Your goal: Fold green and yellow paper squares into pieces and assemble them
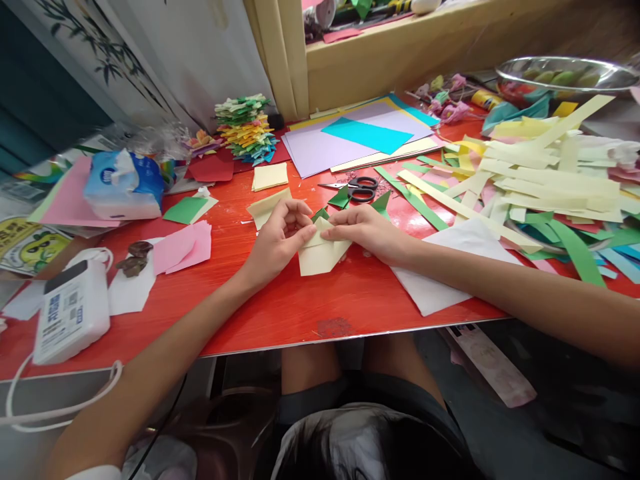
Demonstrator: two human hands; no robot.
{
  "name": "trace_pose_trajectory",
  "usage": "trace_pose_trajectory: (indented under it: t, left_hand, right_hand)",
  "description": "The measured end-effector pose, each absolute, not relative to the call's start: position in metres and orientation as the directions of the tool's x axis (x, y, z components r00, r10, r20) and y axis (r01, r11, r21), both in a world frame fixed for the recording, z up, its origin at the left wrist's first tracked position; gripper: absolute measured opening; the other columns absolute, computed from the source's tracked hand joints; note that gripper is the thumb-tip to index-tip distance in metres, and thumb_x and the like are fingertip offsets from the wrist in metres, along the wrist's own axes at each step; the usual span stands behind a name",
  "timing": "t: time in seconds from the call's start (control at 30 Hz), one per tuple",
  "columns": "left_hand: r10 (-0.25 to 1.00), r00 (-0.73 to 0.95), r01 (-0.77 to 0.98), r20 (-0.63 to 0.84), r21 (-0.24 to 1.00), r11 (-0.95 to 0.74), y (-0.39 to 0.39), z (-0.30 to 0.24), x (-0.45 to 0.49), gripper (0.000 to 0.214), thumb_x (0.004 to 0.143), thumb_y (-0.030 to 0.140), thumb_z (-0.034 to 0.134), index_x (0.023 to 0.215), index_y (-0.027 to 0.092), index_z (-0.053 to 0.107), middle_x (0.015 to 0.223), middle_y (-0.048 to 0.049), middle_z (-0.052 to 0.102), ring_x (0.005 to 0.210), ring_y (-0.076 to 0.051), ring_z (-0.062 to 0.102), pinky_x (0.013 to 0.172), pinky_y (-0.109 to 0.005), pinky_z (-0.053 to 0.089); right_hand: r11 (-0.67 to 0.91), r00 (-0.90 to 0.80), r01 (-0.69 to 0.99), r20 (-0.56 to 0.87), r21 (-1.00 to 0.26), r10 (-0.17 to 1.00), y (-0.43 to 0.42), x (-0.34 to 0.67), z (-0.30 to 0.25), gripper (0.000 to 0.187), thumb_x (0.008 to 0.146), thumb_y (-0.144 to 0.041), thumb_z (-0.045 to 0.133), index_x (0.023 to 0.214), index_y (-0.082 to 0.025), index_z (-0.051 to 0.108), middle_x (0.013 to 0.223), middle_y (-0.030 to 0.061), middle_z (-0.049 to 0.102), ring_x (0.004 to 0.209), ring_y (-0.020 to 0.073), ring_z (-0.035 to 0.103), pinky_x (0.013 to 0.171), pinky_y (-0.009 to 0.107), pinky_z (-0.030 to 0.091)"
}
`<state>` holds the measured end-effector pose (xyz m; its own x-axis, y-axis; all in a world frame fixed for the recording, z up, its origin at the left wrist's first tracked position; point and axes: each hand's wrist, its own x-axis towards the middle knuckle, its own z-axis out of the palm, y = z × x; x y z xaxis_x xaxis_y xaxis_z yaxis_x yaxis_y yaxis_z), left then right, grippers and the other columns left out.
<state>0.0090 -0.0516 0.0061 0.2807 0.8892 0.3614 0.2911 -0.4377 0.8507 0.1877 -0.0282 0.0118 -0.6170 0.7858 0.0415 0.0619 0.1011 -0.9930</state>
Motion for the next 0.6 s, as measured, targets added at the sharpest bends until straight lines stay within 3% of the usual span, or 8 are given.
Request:
trace_pose_trajectory:
  t: [0.17,0.33,0.5,0.6]
  left_hand:
    - [0.887,0.193,0.350,0.418,0.816,-0.461,-0.0471,0.0050,0.0067,0.015,0.078,0.021,0.052,0.089,0.019,0.042,0.072,0.0019,0.049,0.065,-0.008,0.052,0.058,-0.020,0.045]
    - [0.870,0.108,0.356,0.480,0.799,-0.485,-0.0436,0.0004,0.0033,0.013,0.081,0.021,0.047,0.093,0.019,0.043,0.072,0.0020,0.050,0.065,-0.008,0.053,0.060,-0.021,0.047]
    - [0.883,0.176,0.298,0.435,0.831,-0.469,-0.0449,0.0013,0.0033,0.022,0.079,0.024,0.052,0.098,0.019,0.042,0.075,0.0014,0.051,0.062,-0.008,0.053,0.059,-0.022,0.048]
    - [0.877,0.166,0.328,0.450,0.814,-0.480,-0.0460,0.0031,0.0032,0.019,0.080,0.023,0.050,0.098,0.020,0.045,0.081,-0.0004,0.051,0.065,-0.008,0.052,0.060,-0.022,0.048]
  right_hand:
    - [-0.027,-0.487,-0.075,0.013,-0.997,0.873,-0.0277,0.1856,0.0118,0.015,0.072,-0.024,0.060,0.061,-0.015,0.055,0.057,0.0004,0.054,0.046,0.0085,0.050,0.039,0.020,0.037]
    - [-0.007,-0.458,-0.130,0.054,-0.991,0.888,-0.0262,0.1865,0.0077,0.014,0.076,-0.029,0.057,0.072,-0.015,0.057,0.066,0.0025,0.059,0.054,0.0104,0.057,0.046,0.021,0.047]
    - [0.030,-0.418,-0.146,0.089,-0.989,0.904,-0.0258,0.1856,0.0062,0.015,0.081,-0.027,0.051,0.089,-0.015,0.054,0.078,0.0054,0.062,0.056,0.0110,0.060,0.049,0.022,0.050]
    - [0.037,-0.474,-0.129,0.094,-0.991,0.875,-0.0277,0.1841,0.0069,0.012,0.079,-0.025,0.055,0.087,-0.016,0.053,0.078,0.0041,0.061,0.059,0.0116,0.060,0.052,0.023,0.052]
